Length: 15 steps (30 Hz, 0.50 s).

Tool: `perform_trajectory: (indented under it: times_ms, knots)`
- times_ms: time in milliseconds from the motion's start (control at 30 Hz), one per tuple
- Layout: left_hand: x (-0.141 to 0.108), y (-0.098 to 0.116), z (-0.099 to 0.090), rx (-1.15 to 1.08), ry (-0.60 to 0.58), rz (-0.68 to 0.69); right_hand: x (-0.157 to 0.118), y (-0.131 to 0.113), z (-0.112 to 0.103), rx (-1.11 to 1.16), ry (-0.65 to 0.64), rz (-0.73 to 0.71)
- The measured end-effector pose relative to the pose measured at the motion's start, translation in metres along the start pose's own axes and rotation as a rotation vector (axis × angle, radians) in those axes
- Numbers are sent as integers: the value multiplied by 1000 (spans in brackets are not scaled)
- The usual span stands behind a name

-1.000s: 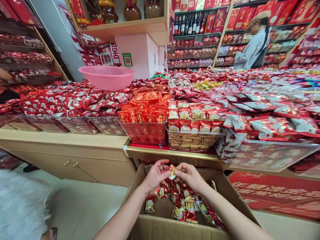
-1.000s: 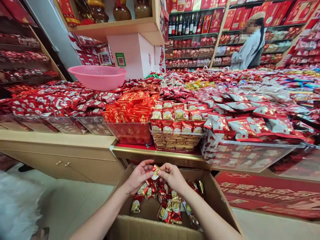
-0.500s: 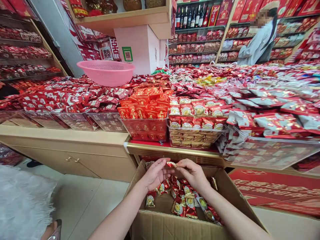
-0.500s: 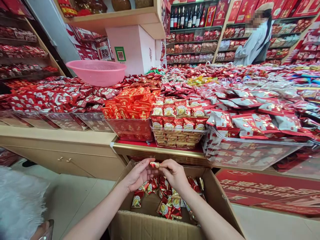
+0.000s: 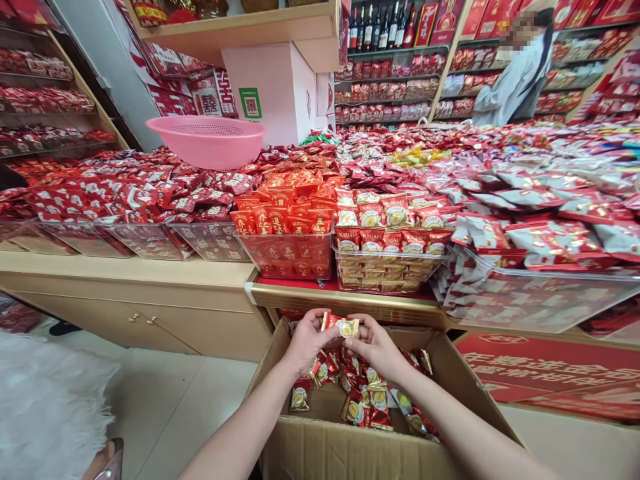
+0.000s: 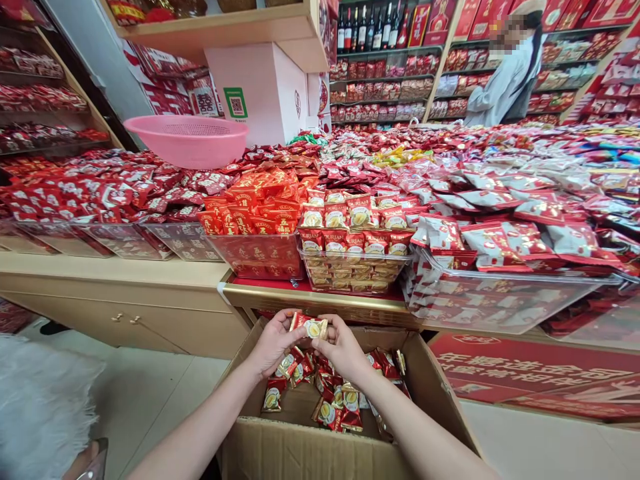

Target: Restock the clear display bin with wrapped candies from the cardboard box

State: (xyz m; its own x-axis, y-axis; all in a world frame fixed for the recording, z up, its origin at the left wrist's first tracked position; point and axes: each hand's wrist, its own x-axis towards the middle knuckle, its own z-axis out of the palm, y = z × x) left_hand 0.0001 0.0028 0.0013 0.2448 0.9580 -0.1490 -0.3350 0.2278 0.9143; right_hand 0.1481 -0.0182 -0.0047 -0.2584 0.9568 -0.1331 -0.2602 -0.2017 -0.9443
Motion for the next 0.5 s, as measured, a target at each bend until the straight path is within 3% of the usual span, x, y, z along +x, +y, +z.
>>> perform_trajectory:
  times_ms: [167, 267, 400, 500]
  knots:
    - [0, 3, -3, -37, 29, -126, -5, -9, -4, -36, -125, 15]
    - [0, 4, -5, 70, -1, -70, -5, -10, -8, -217, -166, -18]
    - [1, 2, -5, 275, -82, 52, -2, -11, -11, -512, -83, -167]
    - [-1, 3, -3, 259, -142, 25, -5, -21, -5, -666, -98, -186]
